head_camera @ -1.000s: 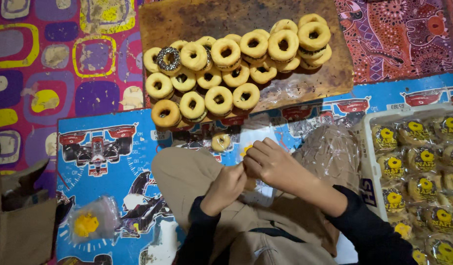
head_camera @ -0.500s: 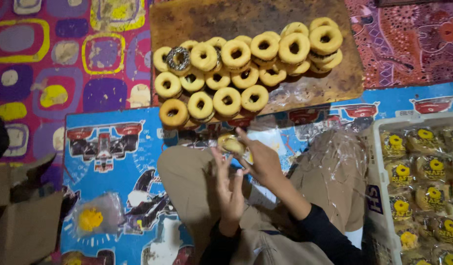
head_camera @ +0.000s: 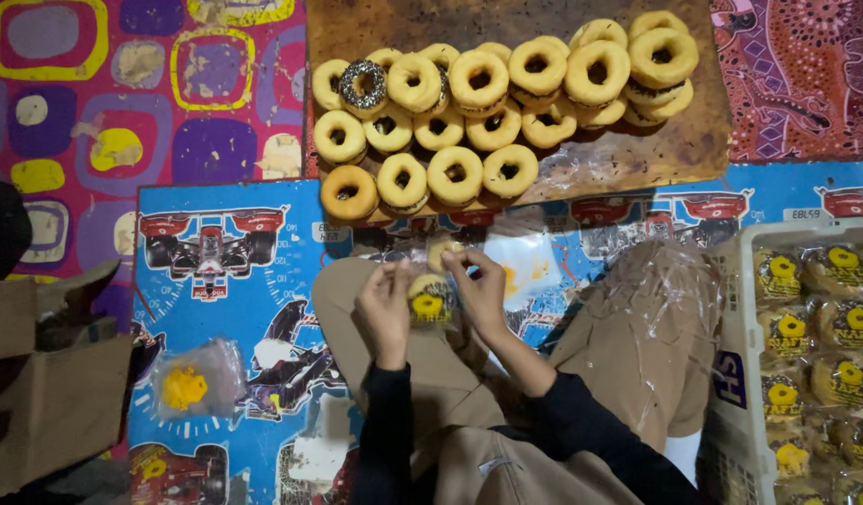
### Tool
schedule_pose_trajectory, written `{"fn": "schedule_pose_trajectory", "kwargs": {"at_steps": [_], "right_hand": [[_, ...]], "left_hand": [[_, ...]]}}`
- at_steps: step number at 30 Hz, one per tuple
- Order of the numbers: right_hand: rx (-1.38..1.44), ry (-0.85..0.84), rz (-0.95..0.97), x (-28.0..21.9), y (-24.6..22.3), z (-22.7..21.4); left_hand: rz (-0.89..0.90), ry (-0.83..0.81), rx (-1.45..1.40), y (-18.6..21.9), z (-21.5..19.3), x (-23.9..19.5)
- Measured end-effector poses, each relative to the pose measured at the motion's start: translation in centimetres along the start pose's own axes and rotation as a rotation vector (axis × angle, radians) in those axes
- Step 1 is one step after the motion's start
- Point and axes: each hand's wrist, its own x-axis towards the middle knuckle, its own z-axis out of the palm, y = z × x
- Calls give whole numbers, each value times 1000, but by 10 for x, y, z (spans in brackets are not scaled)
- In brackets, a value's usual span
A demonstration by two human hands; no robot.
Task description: The person sits on the floor and repeatedly picks up donuts from a wooden board, places them into small plastic bags, and arranges the sealed bags into a white crate. The donuts include plain and chocolate-sprinkled varieties.
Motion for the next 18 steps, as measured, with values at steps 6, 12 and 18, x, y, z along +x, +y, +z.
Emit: {"fn": "schedule_pose_trajectory", "kwargs": {"at_steps": [6,12,18], "right_hand": [[45,-84,602,-48,67,27],[-151,-542,506,-23,132,-20],[-1070,-200,-289,71,150,-100]], "left_hand": [[96,113,169,-47,-8,-9],[78,24,294,-89,5,1],[156,-54,255,-99,97,57]]}}
